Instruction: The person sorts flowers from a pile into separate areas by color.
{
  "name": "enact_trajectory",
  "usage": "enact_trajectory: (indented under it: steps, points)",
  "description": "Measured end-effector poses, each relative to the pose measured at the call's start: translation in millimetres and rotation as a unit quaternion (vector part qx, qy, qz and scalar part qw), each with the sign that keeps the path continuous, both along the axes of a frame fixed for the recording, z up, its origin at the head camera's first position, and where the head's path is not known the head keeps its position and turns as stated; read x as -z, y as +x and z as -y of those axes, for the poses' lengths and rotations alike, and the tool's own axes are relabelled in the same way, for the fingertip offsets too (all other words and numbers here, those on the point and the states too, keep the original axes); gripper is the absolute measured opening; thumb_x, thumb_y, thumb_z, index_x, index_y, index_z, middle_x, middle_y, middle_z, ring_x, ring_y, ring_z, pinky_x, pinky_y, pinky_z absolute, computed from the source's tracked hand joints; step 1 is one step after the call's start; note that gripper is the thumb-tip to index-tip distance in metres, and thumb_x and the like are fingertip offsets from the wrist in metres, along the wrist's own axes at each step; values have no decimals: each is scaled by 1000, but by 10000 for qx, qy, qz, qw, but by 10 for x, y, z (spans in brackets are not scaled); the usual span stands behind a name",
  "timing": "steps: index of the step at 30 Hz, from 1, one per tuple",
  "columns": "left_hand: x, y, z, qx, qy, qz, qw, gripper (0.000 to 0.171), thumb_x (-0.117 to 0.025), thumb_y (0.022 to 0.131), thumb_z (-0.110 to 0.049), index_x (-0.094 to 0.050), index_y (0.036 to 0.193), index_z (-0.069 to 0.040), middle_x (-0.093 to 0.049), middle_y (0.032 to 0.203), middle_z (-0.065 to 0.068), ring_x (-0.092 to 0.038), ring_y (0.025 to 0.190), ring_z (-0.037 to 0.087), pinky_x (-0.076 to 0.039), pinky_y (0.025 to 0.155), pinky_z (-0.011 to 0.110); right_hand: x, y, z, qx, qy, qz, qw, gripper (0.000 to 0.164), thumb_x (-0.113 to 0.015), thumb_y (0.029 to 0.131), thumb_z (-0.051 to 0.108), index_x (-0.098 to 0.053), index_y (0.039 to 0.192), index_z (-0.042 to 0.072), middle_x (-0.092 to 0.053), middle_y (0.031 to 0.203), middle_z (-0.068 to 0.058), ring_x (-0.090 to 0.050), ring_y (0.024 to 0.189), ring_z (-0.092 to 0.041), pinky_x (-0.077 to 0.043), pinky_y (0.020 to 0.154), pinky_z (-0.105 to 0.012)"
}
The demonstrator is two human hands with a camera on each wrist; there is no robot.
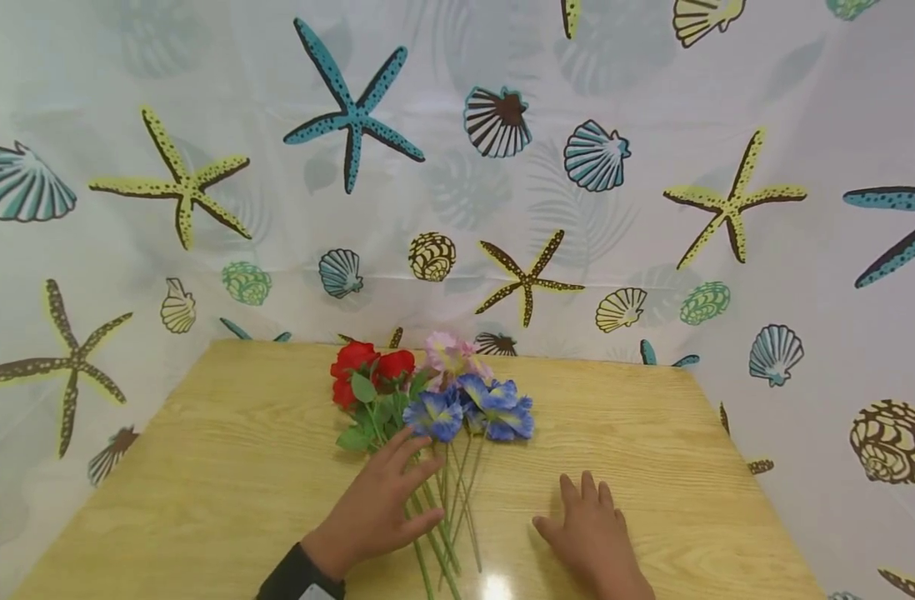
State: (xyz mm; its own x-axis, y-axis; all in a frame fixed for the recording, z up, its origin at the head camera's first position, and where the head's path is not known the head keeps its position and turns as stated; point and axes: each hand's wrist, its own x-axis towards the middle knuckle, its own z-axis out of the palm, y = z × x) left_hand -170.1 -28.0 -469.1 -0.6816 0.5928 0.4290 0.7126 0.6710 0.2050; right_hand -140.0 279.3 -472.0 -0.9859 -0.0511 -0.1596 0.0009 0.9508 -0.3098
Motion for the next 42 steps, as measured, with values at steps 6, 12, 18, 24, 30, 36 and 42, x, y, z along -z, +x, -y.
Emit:
enact_trajectory:
  steps: [6,12,18,24,30,36,42]
  points:
    - [7,-21,-70,202,-360,96,9991,53,-52,85,-59,-57,124,-24,-43,136,6,-31,131,30,-32,101,48,87,55,19,-107,-404,594,9974,89,-56,80,61,-37,137,-5,-20,138,-40,-15,122,-62,-21,90,-71]
    - [10,-46,-221,755,-1184,303,9896,60,-47,86,-62,-44,137,-30,-30,147,5,-20,136,31,-29,103,50,94,67,47,-200,-317,527,9979,87,-61,77,59,-40,136,-2,-20,136,-42,-13,120,-65,-24,84,-75]
    - [9,-64,-340,930,-1684,169,9812,66,-45,84,-66,-39,140,-32,-25,150,4,-15,137,34,-21,104,56,84,71,86,-181,-49,469,9987,90,-63,75,60,-38,137,0,-18,138,-41,-12,119,-66,-24,74,-78]
    - [59,-113,-390,791,-2048,392,9748,72,-46,81,-69,-32,142,-35,-18,152,4,-6,139,33,-18,105,57,90,79,109,-150,-42,389,9991,91,-63,75,59,-37,137,-2,-18,138,-41,-13,120,-66,-22,75,-78]
    - [139,-111,-397,631,-2284,817,9681,65,-46,83,-67,-39,140,-35,-21,151,5,-13,137,35,-23,102,59,119,86,114,-88,-47,461,9989,93,-62,75,61,-36,139,0,-17,140,-39,-11,122,-64,-21,77,-78]
    - [182,-109,-385,536,-2288,1084,9659,64,-42,83,-68,-42,138,-34,-25,149,5,-17,136,35,-23,100,61,110,93,100,-100,-43,441,9990,93,-61,75,62,-36,139,0,-17,140,-38,-11,122,-63,-22,77,-78]
    - [256,-126,-304,490,-2294,1255,9640,66,-39,82,-70,-40,139,-35,-24,150,4,-18,136,35,-25,100,60,103,111,91,-103,-150,524,9985,91,-60,77,61,-35,140,0,-15,141,-38,-9,123,-63,-20,78,-79]
